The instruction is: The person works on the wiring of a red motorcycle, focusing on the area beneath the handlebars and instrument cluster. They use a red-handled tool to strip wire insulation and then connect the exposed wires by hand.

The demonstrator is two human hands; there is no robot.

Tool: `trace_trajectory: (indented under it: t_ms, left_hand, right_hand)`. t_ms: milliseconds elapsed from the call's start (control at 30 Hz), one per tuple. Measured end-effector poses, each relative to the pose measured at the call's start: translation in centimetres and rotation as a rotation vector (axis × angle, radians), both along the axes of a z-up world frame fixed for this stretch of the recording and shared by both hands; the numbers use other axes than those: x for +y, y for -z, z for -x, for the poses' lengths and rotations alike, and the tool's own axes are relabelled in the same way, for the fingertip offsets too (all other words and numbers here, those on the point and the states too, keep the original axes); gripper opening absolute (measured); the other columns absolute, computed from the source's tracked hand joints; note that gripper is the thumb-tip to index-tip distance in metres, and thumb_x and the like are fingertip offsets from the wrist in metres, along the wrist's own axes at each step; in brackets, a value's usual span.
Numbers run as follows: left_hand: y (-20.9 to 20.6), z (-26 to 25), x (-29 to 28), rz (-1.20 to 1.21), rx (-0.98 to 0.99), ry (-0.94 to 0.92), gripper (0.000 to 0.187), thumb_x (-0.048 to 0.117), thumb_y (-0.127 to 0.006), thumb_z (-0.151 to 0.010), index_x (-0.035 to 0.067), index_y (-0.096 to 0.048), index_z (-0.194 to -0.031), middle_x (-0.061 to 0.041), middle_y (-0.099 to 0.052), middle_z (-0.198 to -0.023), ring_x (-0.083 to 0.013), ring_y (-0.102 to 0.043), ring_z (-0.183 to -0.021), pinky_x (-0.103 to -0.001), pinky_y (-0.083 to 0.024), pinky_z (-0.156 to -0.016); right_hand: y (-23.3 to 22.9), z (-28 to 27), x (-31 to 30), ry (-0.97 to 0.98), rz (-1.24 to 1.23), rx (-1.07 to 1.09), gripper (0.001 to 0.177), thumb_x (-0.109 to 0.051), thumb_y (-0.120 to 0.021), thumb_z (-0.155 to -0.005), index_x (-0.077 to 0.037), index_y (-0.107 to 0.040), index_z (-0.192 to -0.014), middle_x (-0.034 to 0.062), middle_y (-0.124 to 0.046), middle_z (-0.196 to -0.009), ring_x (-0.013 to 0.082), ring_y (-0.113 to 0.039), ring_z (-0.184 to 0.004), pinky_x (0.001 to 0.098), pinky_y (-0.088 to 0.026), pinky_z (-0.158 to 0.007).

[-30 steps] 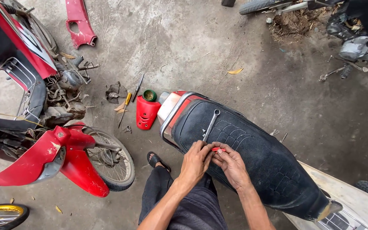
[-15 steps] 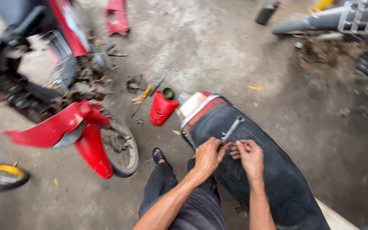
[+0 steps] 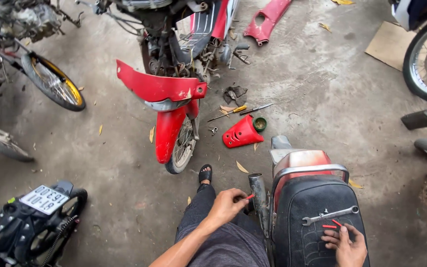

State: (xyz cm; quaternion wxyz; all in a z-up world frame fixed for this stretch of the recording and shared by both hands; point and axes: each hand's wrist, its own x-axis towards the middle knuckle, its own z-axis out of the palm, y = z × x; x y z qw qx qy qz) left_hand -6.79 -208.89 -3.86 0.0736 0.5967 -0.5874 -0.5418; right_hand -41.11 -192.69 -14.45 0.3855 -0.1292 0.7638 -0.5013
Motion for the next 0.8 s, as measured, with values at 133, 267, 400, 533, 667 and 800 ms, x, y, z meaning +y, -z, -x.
trace_trajectory:
  t_ms: [133, 267, 400, 533, 667, 800]
  left_hand:
    - [0.6, -4.0, 0.4, -0.03, 0.018, -0.167, 0.022, 0.026, -0.071, -0.093, 0.01, -0.078, -0.107, -0.003, -0.078, -0.097, -0.0137, -0.069, -0.085, -0.031, -0.053, -0.076]
    - [2.3, -6.9, 1.0, -0.032, 0.048, -0.382, 0.018, 0.022, -0.076, -0.088, 0.011, -0.081, -0.1, -0.002, -0.076, -0.084, -0.0108, -0.066, -0.073, -0.028, -0.054, -0.064]
    - [2.5, -7.2, 1.4, -0.092, 0.027, -0.514, 0.017, 0.016, -0.081, -0.083, 0.007, -0.082, -0.098, -0.006, -0.076, -0.083, -0.0116, -0.064, -0.07, -0.03, -0.058, -0.053]
    - [0.1, -5.4, 0.4, -0.19, 0.057, -0.524, 0.017, 0.009, -0.077, -0.089, -0.001, -0.08, -0.102, -0.01, -0.07, -0.08, -0.0142, -0.054, -0.068, -0.03, -0.051, -0.053]
    - [0.6, -4.8, -0.3, -0.171, 0.029, -0.434, 0.016, 0.01, -0.078, -0.087, 0.001, -0.081, -0.099, -0.008, -0.07, -0.077, -0.0143, -0.055, -0.063, -0.029, -0.051, -0.055]
    - [-1.3, -4.6, -0.8, -0.188, 0.113, -0.351, 0.014, 0.009, -0.073, -0.088, 0.001, -0.081, -0.096, -0.009, -0.075, -0.071, -0.0132, -0.063, -0.061, -0.026, -0.054, -0.065]
  right_hand:
    - [0.8, 0.9, 0.0, 0.032, -0.087, 0.027, 0.026, -0.016, -0.06, -0.115, 0.004, -0.047, -0.127, 0.0336, -0.066, -0.083, 0.0347, -0.066, -0.061, 0.0317, -0.044, -0.044]
    - [-2.0, -1.3, -1.1, 0.078, -0.157, 0.039, 0.023, -0.019, -0.06, -0.113, -0.001, -0.048, -0.12, 0.0296, -0.068, -0.082, 0.0299, -0.064, -0.056, 0.0301, -0.041, -0.043]
    - [-2.9, -1.4, -0.1, 0.165, -0.146, -0.023, 0.019, -0.022, -0.06, -0.105, -0.007, -0.05, -0.113, 0.0241, -0.07, -0.074, 0.0259, -0.064, -0.048, 0.0271, -0.036, -0.038]
    - [-6.6, -2.2, -1.1, 0.213, -0.218, -0.064, 0.02, -0.019, -0.056, -0.106, -0.003, -0.051, -0.115, 0.0232, -0.071, -0.074, 0.0245, -0.065, -0.048, 0.0265, -0.04, -0.038]
    - [-8.0, -3.4, -0.6, 0.25, -0.222, -0.045, 0.018, -0.021, -0.06, -0.104, -0.006, -0.054, -0.112, 0.0182, -0.071, -0.074, 0.0192, -0.061, -0.049, 0.0258, -0.039, -0.041]
    - [-11.2, -5.9, -2.2, 0.21, -0.153, 0.163, 0.017, -0.019, -0.061, -0.109, -0.004, -0.054, -0.109, 0.011, -0.064, -0.072, 0.0127, -0.053, -0.052, 0.0245, -0.037, -0.044]
